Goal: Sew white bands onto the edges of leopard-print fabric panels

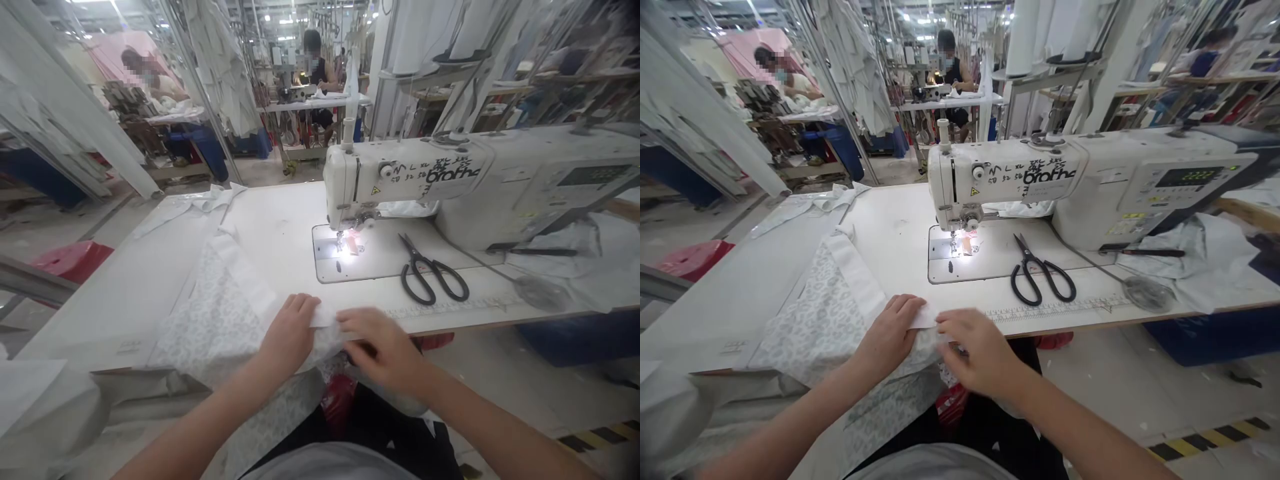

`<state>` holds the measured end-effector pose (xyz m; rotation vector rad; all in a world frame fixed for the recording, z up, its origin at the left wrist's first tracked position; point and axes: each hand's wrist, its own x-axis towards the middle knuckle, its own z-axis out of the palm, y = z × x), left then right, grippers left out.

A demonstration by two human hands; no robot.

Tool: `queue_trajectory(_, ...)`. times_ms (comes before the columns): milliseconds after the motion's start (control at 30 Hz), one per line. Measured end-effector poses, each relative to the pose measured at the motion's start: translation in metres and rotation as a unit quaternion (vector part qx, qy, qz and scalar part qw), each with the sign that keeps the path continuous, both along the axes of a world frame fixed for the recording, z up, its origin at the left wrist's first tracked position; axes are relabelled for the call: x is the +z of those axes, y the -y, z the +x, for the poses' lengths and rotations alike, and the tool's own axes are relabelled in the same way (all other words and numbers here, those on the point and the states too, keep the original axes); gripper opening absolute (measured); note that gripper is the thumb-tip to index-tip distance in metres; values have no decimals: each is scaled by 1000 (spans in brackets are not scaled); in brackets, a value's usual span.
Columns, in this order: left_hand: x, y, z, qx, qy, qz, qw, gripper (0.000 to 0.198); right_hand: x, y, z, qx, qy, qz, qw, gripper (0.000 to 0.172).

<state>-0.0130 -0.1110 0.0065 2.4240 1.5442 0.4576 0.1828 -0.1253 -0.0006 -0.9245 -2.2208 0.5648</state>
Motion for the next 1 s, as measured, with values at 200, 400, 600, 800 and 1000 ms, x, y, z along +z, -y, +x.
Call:
queue_trajectory(200,2,-6,7,8,126,-33,992,42,-16,37,-2,73,-6,-8,997,47)
queue_trajectory(400,17,13,13,47,237,-64,968,28,17,18,5,-143,-168,-157,962,21)
queue_trajectory(600,32,29,18,39,334,-137,932,11,29,10,-8,-57,-243,-302,920,13)
queue_trajectory(800,32,54,22,-28,560,-438,702,21,31,26,-8,101,-367,-457,804,26)
queue_trajectory(1000,17,73,29,-18,581,-468,665,22,-1,40,-19,56,-379,-563,733,49)
